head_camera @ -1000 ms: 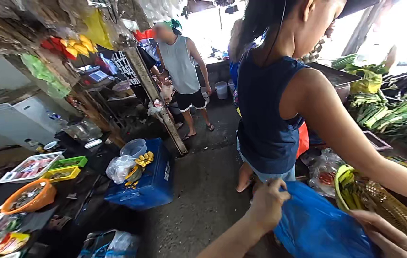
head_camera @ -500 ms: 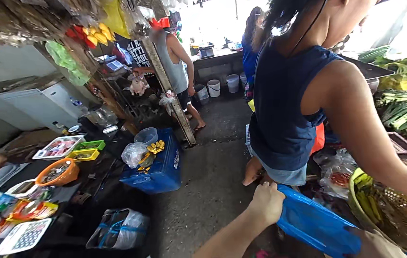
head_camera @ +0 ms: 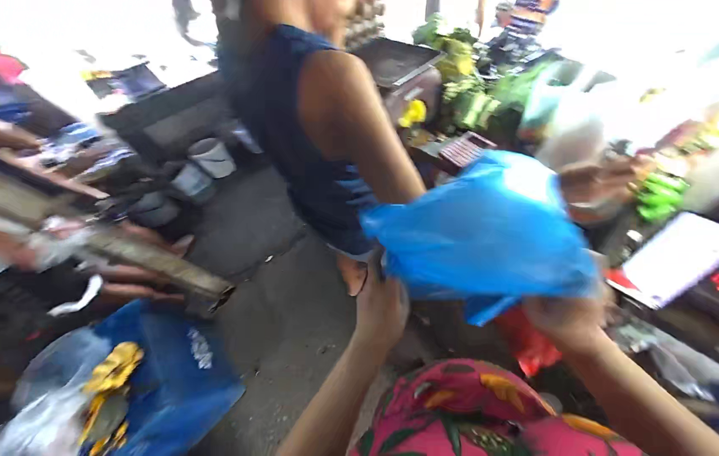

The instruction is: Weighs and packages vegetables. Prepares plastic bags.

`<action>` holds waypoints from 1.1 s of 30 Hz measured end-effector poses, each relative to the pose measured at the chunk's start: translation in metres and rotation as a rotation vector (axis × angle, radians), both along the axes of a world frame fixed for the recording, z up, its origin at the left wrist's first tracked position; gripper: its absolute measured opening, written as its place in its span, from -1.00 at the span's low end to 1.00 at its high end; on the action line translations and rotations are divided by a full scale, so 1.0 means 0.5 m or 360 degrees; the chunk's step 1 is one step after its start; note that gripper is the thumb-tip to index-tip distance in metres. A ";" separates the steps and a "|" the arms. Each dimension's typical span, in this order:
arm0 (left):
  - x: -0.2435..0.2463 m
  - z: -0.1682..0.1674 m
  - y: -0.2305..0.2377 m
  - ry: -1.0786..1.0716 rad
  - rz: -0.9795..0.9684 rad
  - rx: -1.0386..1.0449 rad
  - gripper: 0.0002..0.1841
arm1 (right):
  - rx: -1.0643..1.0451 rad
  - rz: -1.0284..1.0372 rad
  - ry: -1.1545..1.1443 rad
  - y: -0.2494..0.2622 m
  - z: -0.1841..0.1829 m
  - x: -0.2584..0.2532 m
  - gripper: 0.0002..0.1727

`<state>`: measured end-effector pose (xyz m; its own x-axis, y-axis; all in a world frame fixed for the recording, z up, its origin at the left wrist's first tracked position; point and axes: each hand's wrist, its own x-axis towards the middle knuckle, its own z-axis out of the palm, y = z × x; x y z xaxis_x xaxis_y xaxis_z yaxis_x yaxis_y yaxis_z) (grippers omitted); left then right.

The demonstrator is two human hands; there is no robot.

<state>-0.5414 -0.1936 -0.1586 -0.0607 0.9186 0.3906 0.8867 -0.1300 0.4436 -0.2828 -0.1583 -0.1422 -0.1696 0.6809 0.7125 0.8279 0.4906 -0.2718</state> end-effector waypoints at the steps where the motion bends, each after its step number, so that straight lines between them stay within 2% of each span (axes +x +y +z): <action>1: 0.014 0.013 0.017 0.0185 -0.0001 -0.0710 -0.62 | -0.0487 -0.0060 -0.0200 0.002 -0.004 0.003 -0.66; 2: 0.025 0.001 0.038 0.0322 -0.0041 -0.1194 -0.57 | -0.1168 -0.0114 -0.0397 0.015 -0.007 0.008 -0.66; 3: 0.031 -0.022 0.052 0.0420 -0.0094 -0.1452 -0.51 | -0.1602 -0.0112 -0.0477 0.030 -0.031 0.020 -0.61; 4: 0.037 -0.042 0.055 0.0478 -0.0144 -0.1519 -0.48 | -0.1825 -0.0074 -0.0435 0.034 -0.058 0.040 -0.55; 5: 0.044 -0.054 0.052 0.0490 -0.0186 -0.1482 -0.47 | -0.1885 -0.0010 -0.0321 0.028 -0.077 0.070 -0.50; 7: 0.059 -0.064 0.043 0.0449 -0.0243 -0.1409 -0.46 | -0.1759 0.0156 -0.0020 0.002 -0.079 0.139 -0.49; 9: 0.070 -0.068 0.047 0.0366 -0.0330 -0.1398 -0.45 | -0.1313 0.0170 0.0270 -0.026 -0.029 0.207 -0.55; 11: 0.081 -0.068 0.056 0.0341 -0.0419 -0.1351 -0.49 | -0.0709 -0.0135 0.0325 -0.038 0.049 0.286 -0.60; 13: 0.099 -0.062 0.064 0.0369 -0.0435 -0.1302 -0.54 | -0.0335 -0.0625 0.0135 -0.048 0.141 0.380 -0.49; 15: 0.125 -0.047 0.077 0.0400 -0.0401 -0.1271 -0.58 | -0.0282 -0.1138 0.0035 -0.049 0.229 0.462 -0.24; 16: 0.137 -0.041 0.083 0.0403 -0.0388 -0.1239 -0.59 | -0.0271 -0.1298 0.0041 -0.037 0.257 0.505 -0.05; 18: 0.161 -0.029 0.094 0.0363 -0.0395 -0.1182 -0.57 | -0.0234 -0.1440 0.0065 0.003 0.279 0.585 0.30; 19: 0.172 -0.028 0.097 0.0321 -0.0419 -0.1135 -0.53 | -0.0276 -0.1438 0.0064 0.024 0.283 0.617 0.39; 20: 0.180 -0.032 0.100 0.0270 -0.0450 -0.1048 -0.49 | -0.0332 -0.1406 0.0063 0.043 0.284 0.645 0.40; 22: 0.193 -0.047 0.102 0.0191 -0.0490 -0.0844 -0.42 | -0.0431 -0.1326 0.0143 0.062 0.277 0.691 0.24; 25: 0.207 -0.057 0.111 0.0150 -0.0518 -0.0644 -0.47 | -0.0371 -0.1322 0.0454 0.042 0.268 0.725 0.13; 27: 0.213 -0.056 0.121 0.0116 -0.0564 -0.0591 -0.50 | -0.0072 -0.1067 0.0786 0.007 0.260 0.713 0.09; 29: 0.217 -0.047 0.123 0.0033 -0.0632 -0.0601 -0.51 | 0.0094 -0.0514 0.1375 -0.034 0.255 0.643 -0.03; 30: 0.220 -0.041 0.124 -0.0017 -0.0672 -0.0608 -0.50 | 0.0091 -0.0250 0.1638 -0.059 0.240 0.594 -0.21; 31: 0.225 -0.031 0.123 -0.0070 -0.0700 -0.0637 -0.47 | 0.0023 0.0061 0.1792 -0.084 0.212 0.550 -0.47; 32: 0.232 -0.019 0.121 -0.0140 -0.0719 -0.0688 -0.44 | -0.0133 0.0458 0.1793 -0.099 0.180 0.511 -0.64; 33: 0.238 -0.007 0.119 -0.0216 -0.0739 -0.0749 -0.39 | -0.0311 0.0813 0.1688 -0.095 0.151 0.467 -0.67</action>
